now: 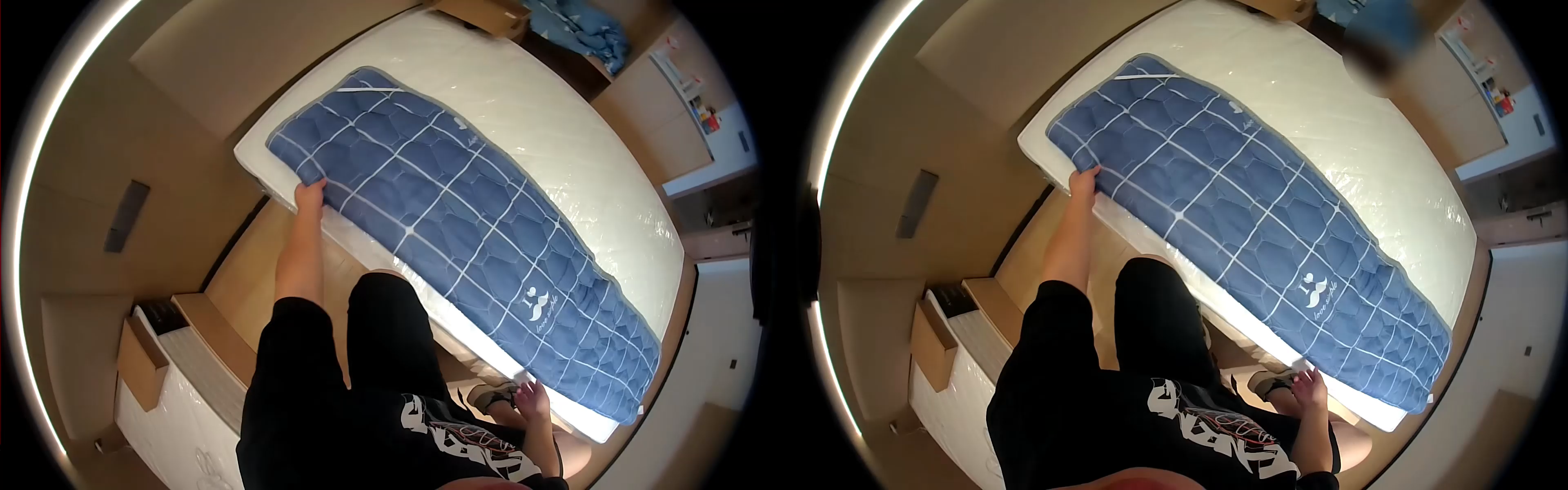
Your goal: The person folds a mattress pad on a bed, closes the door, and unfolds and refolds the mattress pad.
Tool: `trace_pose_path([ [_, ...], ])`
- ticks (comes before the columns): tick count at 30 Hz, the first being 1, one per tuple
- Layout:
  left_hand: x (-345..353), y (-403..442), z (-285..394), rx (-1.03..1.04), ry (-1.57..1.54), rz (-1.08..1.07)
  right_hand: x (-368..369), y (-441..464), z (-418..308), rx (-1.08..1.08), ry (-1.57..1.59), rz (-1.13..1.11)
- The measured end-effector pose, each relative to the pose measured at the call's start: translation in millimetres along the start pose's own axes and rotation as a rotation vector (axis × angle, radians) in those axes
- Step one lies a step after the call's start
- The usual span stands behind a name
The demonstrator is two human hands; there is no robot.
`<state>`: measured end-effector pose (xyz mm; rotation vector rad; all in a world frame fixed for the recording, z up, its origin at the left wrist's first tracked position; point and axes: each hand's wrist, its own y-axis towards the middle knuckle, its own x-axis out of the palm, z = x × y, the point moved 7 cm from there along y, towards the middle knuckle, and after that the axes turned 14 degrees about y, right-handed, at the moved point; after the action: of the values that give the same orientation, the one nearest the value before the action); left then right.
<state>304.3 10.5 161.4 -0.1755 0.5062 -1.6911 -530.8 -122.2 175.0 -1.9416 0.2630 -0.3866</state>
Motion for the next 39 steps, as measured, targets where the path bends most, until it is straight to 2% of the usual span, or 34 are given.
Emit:
trace_pose_path([
  [2,-17.6,-3.5,-3.9,-0.024,-0.003,0.068,-24.2,-0.1,-8.2,0.002,0.006,0.038],
  [5,-20.1,15.2,-17.3,-0.147,-0.498,-0.091,-42.8,-4.7,-10.2,0.002,-0.037,0.175],
  [6,-32.1,22.8,-18.3,-0.119,-0.364,0.04,-49.1,-8.2,-9.9,0.003,-0.059,0.231],
  [9,-40.1,19.9,15.3,-0.02,0.035,0.395,-39.2,2.6,-17.0,-0.015,-0.143,0.177],
  [11,-29.2,-20.1,76.3,0.141,0.196,0.48,-14.0,5.6,-20.5,-0.027,-0.176,0.066],
  [12,-15.7,-28.5,100.4,0.27,0.093,0.455,18.5,-12.7,-21.5,-0.089,-0.247,0.022],
  [13,3.4,-40.5,117.8,0.373,-0.034,0.343,24.3,2.9,-24.8,-0.106,-0.28,-0.131],
  [15,42.0,-73.5,154.5,0.66,0.053,0.227,74.9,-25.7,-23.9,-0.121,-0.214,-0.186],
  [17,77.6,-172.5,197.6,0.919,0.21,0.135,116.0,-51.9,-28.7,-0.128,-0.089,-0.384],
  [19,121.2,-247.3,198.6,0.935,0.166,-0.172,147.6,-80.7,-39.6,-0.175,0.033,-0.539],
  [20,130.4,-297.9,203.9,1.144,0.208,-0.155,159.4,-99.5,-45.8,-0.192,0.047,-0.588],
  [21,144.3,-329.0,188.7,1.239,0.413,-0.109,163.6,-111.0,-53.4,-0.222,0.065,-0.623],
  [22,150.5,-370.7,180.8,1.345,0.495,-0.212,160.8,-109.9,-58.9,-0.239,0.077,-0.621],
  [23,160.2,-403.8,172.6,1.344,0.544,-0.464,156.4,-109.7,-67.3,-0.263,0.094,-0.617],
  [24,167.6,-428.5,143.9,1.611,0.514,-0.438,148.1,-102.2,-74.2,-0.283,0.099,-0.581],
  [27,178.8,-475.8,51.2,1.752,0.9,-0.614,106.5,-62.0,-78.3,-0.301,0.126,-0.417],
  [30,169.1,-473.2,-37.1,1.64,1.364,-1.099,52.8,-6.6,-60.4,-0.239,-0.032,-0.153],
  [31,162.5,-468.0,-45.6,1.625,1.401,-1.116,49.0,-4.2,-52.9,-0.24,-0.108,-0.057],
  [34,157.1,-451.3,-44.9,1.592,1.473,-1.075,73.4,0.3,-64.0,-0.48,-0.31,-0.059],
  [37,156.7,-424.8,-22.0,1.507,1.474,-0.722,130.5,22.9,-77.3,-0.816,-0.516,-0.201],
  [38,155.9,-409.2,-21.7,1.542,1.498,-0.531,149.3,23.1,-76.8,-0.912,-0.582,-0.182],
  [39,151.6,-399.1,-16.0,1.518,1.525,-0.437,172.1,16.5,-80.7,-1.02,-0.644,-0.15],
])
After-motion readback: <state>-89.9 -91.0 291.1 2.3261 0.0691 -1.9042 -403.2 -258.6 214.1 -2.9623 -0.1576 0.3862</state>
